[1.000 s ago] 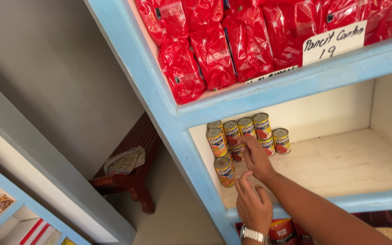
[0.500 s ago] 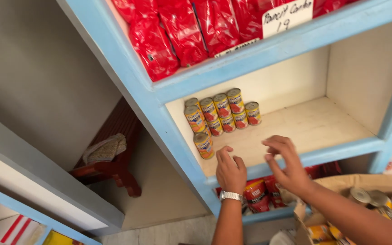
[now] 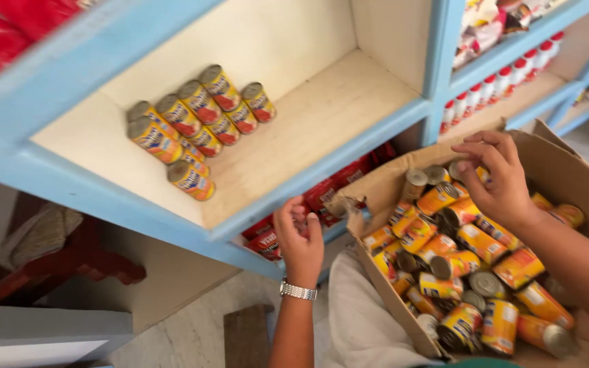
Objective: The person organizes small boxes on a shelf, then moves to a lower area to arrange canned goods. They pick up a pink stool and a white cloth, then transfer cans from a cardboard box onto a shelf, arranging them in neat rows.
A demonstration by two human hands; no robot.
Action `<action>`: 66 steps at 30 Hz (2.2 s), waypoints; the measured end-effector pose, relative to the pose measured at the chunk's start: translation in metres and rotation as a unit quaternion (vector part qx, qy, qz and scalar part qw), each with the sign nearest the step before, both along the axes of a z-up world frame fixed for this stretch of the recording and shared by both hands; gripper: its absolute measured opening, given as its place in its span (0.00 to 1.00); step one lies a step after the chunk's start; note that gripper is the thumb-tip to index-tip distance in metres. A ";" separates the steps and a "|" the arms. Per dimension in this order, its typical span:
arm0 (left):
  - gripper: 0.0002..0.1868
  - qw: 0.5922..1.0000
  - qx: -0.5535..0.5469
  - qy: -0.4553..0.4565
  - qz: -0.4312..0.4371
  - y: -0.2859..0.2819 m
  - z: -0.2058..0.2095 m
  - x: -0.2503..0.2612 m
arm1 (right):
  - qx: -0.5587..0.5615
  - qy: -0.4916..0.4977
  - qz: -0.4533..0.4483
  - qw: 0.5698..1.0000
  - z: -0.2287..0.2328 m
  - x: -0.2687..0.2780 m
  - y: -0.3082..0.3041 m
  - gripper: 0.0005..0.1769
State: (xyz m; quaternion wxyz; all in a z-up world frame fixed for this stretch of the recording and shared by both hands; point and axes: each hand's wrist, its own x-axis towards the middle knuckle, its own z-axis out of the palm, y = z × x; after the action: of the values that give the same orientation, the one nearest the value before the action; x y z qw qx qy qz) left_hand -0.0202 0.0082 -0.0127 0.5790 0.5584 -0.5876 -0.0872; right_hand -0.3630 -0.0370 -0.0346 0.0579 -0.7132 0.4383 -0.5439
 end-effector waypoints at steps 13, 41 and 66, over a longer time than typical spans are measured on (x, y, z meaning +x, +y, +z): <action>0.15 0.956 0.167 0.011 -0.240 0.028 -0.064 -0.107 | 0.200 0.042 0.013 0.979 -0.076 -0.030 0.023 0.11; 0.28 0.792 0.451 -0.349 -0.219 -0.024 -0.194 -0.144 | 0.316 0.075 0.015 0.946 -0.156 -0.003 0.027 0.25; 0.39 0.812 0.474 -0.247 -0.233 -0.094 -0.396 -0.174 | 0.265 0.023 -0.005 0.964 -0.372 -0.031 -0.019 0.19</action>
State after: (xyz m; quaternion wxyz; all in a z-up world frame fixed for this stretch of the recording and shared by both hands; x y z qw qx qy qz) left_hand -0.1940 -0.0859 -0.4082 0.0399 0.6127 -0.7094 -0.3461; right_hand -0.3943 -0.0565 -0.4068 0.2323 -0.6825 0.5716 -0.3917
